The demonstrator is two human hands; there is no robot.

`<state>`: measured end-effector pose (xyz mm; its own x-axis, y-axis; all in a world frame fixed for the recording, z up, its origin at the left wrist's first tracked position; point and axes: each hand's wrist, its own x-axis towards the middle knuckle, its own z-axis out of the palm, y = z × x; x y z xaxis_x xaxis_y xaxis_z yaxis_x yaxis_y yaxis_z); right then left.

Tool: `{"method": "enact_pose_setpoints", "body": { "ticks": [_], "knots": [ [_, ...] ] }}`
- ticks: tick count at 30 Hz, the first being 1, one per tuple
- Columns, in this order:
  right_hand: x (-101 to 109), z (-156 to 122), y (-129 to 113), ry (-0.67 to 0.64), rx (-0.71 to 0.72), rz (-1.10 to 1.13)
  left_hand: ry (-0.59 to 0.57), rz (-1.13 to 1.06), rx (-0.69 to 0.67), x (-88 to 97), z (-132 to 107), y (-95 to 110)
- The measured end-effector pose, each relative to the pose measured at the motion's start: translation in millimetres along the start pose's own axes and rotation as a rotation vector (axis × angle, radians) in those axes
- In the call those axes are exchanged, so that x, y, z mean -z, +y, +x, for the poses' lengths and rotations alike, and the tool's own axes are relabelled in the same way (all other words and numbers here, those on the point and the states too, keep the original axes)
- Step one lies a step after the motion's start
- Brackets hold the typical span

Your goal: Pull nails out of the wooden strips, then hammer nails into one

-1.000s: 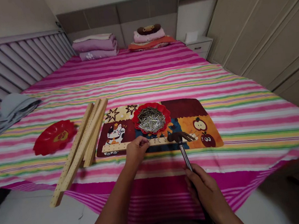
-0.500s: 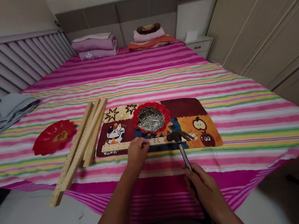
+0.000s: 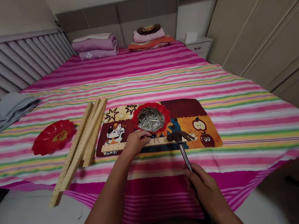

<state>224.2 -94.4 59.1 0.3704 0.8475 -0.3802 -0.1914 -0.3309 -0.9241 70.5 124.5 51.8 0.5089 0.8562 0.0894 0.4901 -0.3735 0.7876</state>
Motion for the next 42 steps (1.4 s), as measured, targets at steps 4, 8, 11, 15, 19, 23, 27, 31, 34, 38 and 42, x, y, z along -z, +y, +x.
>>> {"method": "enact_pose_setpoints", "body": {
  "ticks": [4, 8, 11, 15, 19, 23, 27, 31, 34, 38, 42],
  "knots": [
    [-0.6, -0.2, -0.6, 0.004, -0.013, 0.002, -0.033, 0.01, -0.015, 1.8, 0.7, 0.6],
    [-0.9, 0.3, 0.2, 0.018, 0.003, -0.011, -0.075, -0.001, -0.015, 3.9, -0.1, 1.3],
    [-1.0, 0.7, 0.9, 0.016, 0.013, -0.002, -0.086, 0.025, -0.046, 3.5, 1.3, 1.5],
    [-1.5, 0.6, 1.6, 0.003, 0.002, 0.025, -0.106, 0.052, -0.112, 2.5, 2.5, 1.3],
    [-2.6, 0.8, 1.6, 0.015, 0.005, 0.024, -0.08, 0.062, -0.107, 2.8, -0.4, -0.4],
    [-3.1, 1.2, 1.5, 0.013, 0.005, 0.038, -0.024, 0.066, -0.052, 3.2, -5.2, -3.3],
    [-2.9, 0.9, 0.2, 0.018, 0.009, 0.027, 0.009, 0.077, -0.028, 1.5, -7.7, -5.2],
    [-3.6, 0.0, -1.7, 0.006, 0.003, 0.036, 0.033, 0.09, -0.032, -2.0, -8.6, -5.1],
    [-4.7, -0.5, -1.4, 0.003, -0.01, 0.044, 0.066, 0.113, -0.044, -4.9, -10.0, -4.3],
    [-4.2, 0.2, 2.3, -0.003, 0.023, 0.009, 0.089, 0.126, -0.036, -7.5, -12.3, -2.9],
    [-1.7, 1.9, 7.1, -0.064, 0.036, 0.002, 0.126, 0.111, -0.023, -7.4, -16.3, -1.5]
  ]
}}
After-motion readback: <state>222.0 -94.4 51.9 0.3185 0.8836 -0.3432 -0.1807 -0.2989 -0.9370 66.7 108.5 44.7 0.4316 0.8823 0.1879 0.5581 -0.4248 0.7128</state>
